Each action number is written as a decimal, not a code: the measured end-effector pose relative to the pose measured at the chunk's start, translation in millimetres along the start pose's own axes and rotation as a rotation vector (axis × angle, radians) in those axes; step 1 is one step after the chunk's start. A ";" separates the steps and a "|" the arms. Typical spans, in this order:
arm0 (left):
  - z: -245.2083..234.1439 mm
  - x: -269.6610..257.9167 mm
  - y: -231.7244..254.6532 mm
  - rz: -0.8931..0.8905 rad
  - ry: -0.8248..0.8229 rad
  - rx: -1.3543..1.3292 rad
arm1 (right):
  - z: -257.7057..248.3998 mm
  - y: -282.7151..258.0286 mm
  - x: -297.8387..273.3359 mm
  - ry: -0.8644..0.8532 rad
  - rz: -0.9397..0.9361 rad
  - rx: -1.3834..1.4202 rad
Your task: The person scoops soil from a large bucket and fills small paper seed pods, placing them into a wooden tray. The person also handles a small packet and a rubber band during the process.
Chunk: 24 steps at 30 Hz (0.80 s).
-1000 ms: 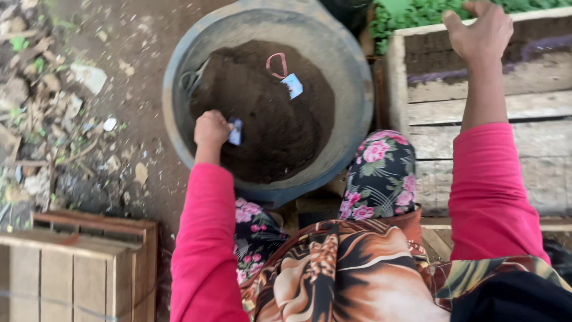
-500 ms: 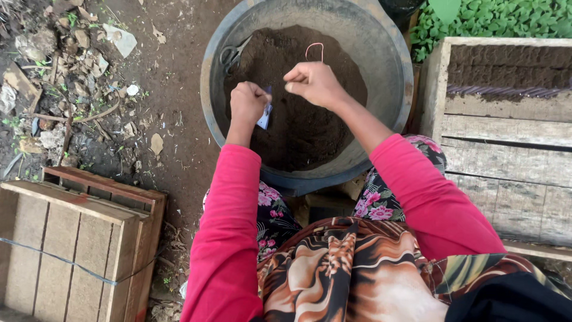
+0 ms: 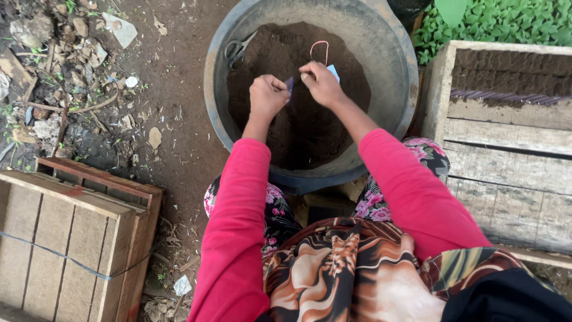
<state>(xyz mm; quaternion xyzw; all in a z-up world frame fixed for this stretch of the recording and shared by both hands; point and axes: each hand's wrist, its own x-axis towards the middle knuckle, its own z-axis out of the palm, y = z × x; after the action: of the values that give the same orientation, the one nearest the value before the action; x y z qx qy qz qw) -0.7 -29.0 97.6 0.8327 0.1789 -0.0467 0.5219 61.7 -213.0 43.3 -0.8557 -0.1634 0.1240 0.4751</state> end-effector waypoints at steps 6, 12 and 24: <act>-3.7 -2.4 -3.6 0.008 0.059 0.233 | 51.4 21.7 -32.3 0.028 0.157 -0.293; 17.0 14.5 -19.9 0.117 0.081 0.238 | 78.8 21.8 -24.9 0.209 0.552 0.184; 23.9 6.2 -5.9 0.158 0.041 0.389 | 22.0 -31.3 9.6 0.265 0.564 1.653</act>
<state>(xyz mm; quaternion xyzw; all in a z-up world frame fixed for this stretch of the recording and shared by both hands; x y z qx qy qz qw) 5.7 -46.4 80.2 0.9301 0.1112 -0.0224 0.3494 57.4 -176.7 58.1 -0.2543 0.2522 0.2149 0.9086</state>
